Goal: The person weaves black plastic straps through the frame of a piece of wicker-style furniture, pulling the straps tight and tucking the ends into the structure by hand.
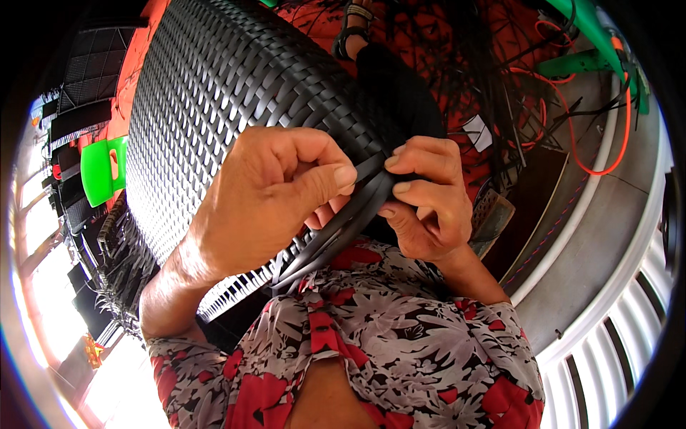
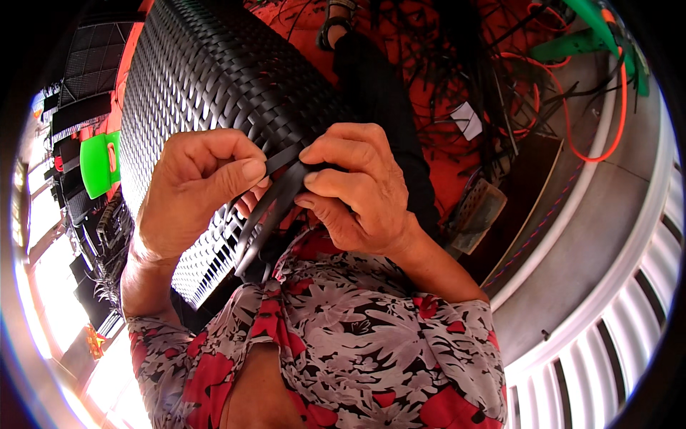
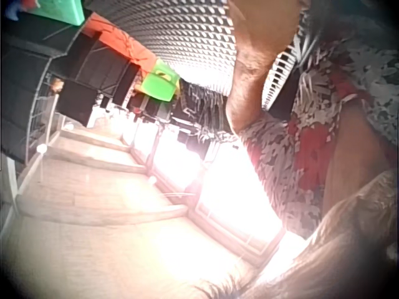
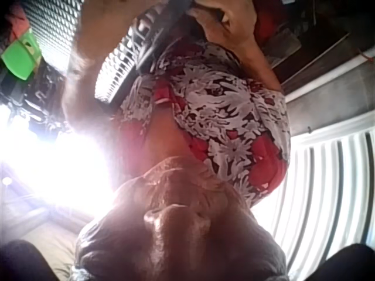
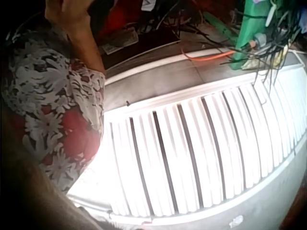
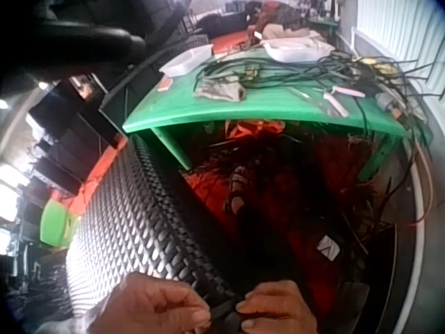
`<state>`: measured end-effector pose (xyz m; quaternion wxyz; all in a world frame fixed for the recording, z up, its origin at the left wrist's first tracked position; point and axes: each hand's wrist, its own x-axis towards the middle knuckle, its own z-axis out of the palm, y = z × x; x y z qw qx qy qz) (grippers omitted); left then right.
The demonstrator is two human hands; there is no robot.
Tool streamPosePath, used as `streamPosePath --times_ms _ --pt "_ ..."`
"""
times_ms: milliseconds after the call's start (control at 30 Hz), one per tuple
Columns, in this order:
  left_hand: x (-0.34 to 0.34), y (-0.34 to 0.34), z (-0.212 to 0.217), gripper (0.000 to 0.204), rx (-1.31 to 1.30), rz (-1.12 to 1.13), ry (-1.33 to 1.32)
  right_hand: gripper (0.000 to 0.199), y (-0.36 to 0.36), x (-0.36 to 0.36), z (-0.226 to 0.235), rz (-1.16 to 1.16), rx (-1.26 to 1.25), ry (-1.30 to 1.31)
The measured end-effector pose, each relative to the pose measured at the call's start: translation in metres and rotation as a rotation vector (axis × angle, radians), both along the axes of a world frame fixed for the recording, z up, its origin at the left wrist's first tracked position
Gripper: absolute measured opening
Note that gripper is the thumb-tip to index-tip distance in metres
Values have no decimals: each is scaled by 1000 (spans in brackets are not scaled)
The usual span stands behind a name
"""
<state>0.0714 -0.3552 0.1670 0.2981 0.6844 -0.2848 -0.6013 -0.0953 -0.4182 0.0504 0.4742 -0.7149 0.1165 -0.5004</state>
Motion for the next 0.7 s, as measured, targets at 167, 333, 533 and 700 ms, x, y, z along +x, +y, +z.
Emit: streamPosePath --times_ms 167,333,533,700 --pt "-6 7 1 22 -11 20 -103 34 2 -4 -1 -11 -59 75" --pt "-10 13 1 16 -46 -5 -182 38 5 -5 -4 -39 -93 85" --pt "-21 21 -5 8 -159 94 -263 37 5 -5 -2 -29 -82 99" --pt "-23 25 -5 7 -143 88 -282 33 7 -4 -2 -28 -85 98"
